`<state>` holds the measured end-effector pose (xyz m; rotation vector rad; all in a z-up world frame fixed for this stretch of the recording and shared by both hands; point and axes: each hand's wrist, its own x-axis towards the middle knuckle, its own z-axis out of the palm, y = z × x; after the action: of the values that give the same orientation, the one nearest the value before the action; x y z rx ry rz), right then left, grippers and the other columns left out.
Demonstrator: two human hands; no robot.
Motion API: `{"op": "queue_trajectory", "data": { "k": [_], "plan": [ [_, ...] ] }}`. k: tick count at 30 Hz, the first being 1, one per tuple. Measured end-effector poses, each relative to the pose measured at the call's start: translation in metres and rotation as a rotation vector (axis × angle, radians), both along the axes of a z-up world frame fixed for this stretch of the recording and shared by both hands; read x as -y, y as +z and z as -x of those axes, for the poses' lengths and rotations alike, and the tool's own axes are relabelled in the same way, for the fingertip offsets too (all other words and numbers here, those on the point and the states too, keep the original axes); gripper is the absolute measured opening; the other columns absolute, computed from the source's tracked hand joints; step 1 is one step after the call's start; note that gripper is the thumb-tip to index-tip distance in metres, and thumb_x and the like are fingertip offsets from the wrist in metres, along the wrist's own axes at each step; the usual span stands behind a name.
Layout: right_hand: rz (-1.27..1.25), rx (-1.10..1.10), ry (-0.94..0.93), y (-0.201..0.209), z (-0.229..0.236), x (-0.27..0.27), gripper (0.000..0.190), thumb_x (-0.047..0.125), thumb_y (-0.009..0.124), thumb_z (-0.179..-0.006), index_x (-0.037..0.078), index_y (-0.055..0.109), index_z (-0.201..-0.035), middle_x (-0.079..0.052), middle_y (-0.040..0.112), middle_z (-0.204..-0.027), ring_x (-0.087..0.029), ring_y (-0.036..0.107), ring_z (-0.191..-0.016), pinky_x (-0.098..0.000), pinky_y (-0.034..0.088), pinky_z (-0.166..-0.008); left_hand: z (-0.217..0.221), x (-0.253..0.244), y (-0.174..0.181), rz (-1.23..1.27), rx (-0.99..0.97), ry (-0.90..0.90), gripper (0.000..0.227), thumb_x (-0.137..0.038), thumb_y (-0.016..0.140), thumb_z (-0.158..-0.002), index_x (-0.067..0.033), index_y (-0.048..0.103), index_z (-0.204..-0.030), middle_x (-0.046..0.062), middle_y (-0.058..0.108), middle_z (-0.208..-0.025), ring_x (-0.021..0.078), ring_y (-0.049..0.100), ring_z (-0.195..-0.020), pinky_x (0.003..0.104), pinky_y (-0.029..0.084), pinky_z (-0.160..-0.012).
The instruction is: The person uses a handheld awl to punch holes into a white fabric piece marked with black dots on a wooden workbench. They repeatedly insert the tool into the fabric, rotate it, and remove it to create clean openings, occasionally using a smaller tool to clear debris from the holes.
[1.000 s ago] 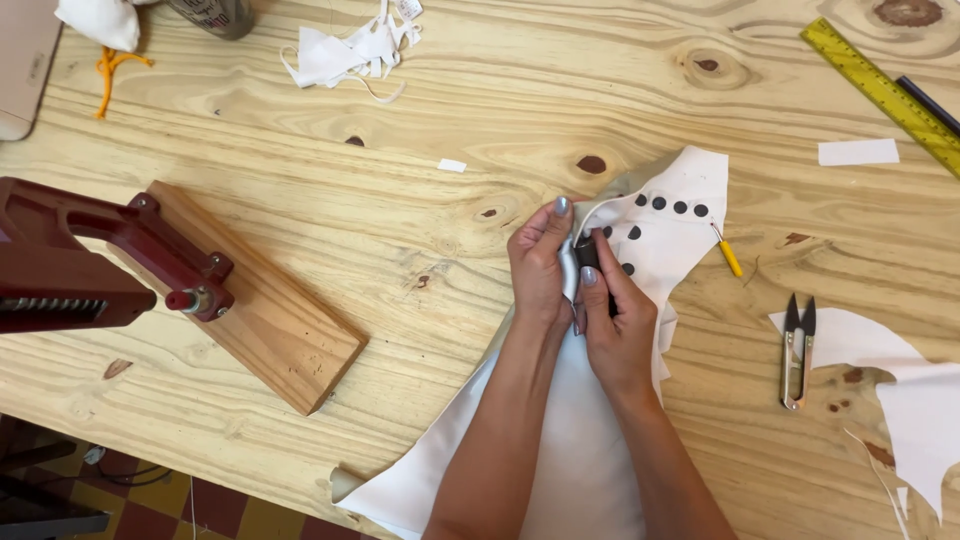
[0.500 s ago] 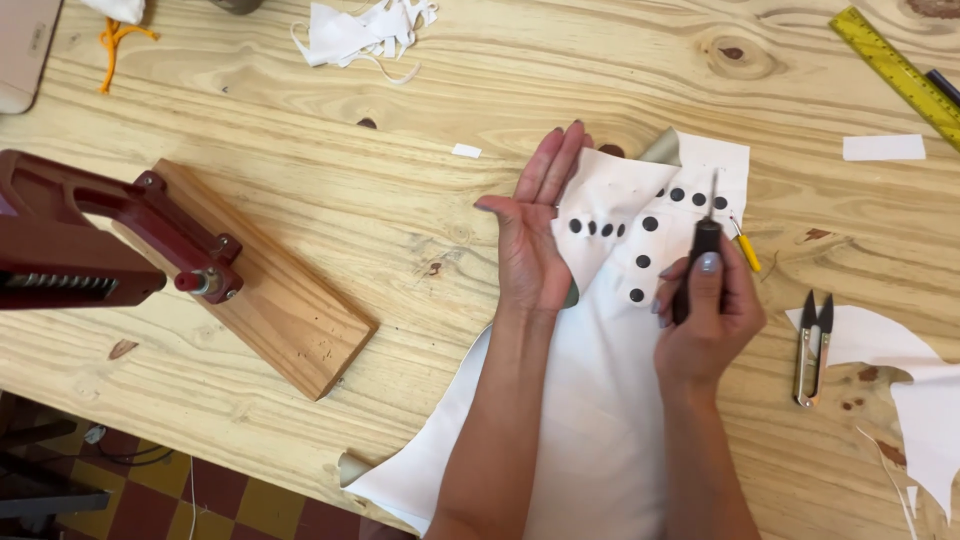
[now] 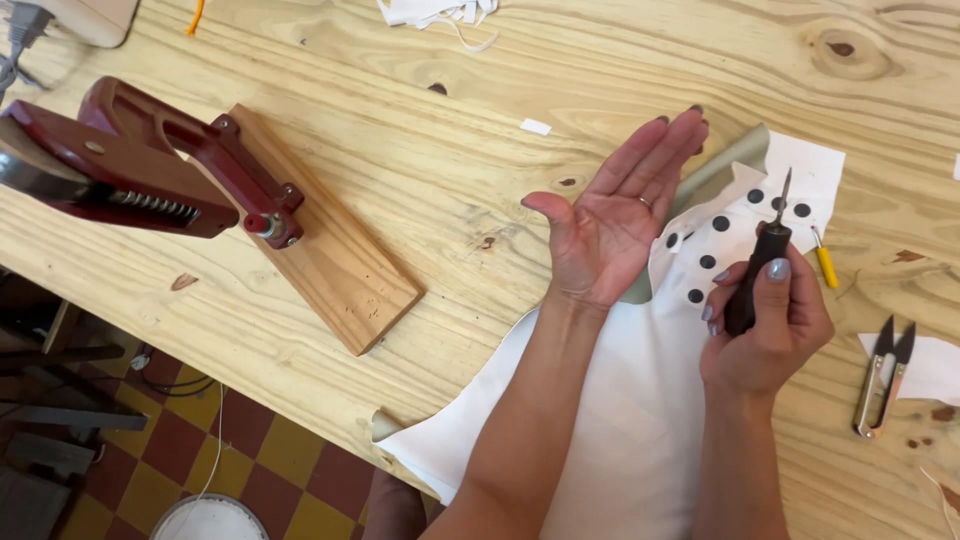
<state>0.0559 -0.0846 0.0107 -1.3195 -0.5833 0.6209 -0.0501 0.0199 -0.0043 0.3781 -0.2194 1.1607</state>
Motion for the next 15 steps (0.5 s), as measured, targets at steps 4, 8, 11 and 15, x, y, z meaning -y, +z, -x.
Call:
{"op": "queue_trajectory", "data": {
  "k": [4,8,11,15],
  "plan": [
    [-0.015,-0.030,0.003,-0.0044,-0.0006,0.0002,0.034,0.032,0.058,-0.108,0.003,0.063,-0.125,-0.013,0.058,-0.082,-0.017,0.045,-0.049,-0.0246,0.035,-0.045,0.0003,0.0007,0.0009,0.011,-0.002,-0.014,0.110,-0.080,0.046,-0.088,0.0023,0.041,-0.161,0.029,0.032,-0.170,0.0403,0.017,-0.170,0.043,0.010,-0.148],
    [-0.005,-0.011,0.028,0.0020,0.0025,0.0000,0.038,0.033,0.056,-0.108,0.001,0.064,-0.129,-0.013,0.058,-0.082,-0.016,0.045,-0.048,-0.0238,0.035,-0.045,-0.0002,0.0007,-0.0004,-0.010,0.008,-0.007,0.108,-0.080,0.044,-0.090,0.0000,0.041,-0.163,0.029,0.033,-0.170,0.0395,0.017,-0.170,0.044,0.007,-0.149],
    [-0.014,0.000,0.041,0.0010,0.0027,0.0001,0.040,0.033,0.055,-0.108,0.001,0.064,-0.131,-0.013,0.057,-0.080,-0.016,0.045,-0.048,-0.0239,0.034,-0.045,-0.0006,0.0008,-0.0016,-0.004,0.019,-0.003,0.107,-0.080,0.044,-0.091,-0.0007,0.041,-0.163,0.030,0.033,-0.169,0.0403,0.017,-0.170,0.045,0.007,-0.148],
    [-0.069,-0.080,0.061,-0.0013,0.0035,-0.0014,0.040,0.032,0.057,-0.107,-0.001,0.063,-0.128,-0.014,0.058,-0.081,-0.015,0.044,-0.045,-0.0226,0.033,-0.041,-0.0022,-0.0004,-0.0026,0.043,0.029,-0.009,0.108,-0.079,0.049,-0.088,-0.0007,0.041,-0.162,0.033,0.031,-0.168,0.0422,0.017,-0.169,0.046,0.008,-0.146]
  ]
}}
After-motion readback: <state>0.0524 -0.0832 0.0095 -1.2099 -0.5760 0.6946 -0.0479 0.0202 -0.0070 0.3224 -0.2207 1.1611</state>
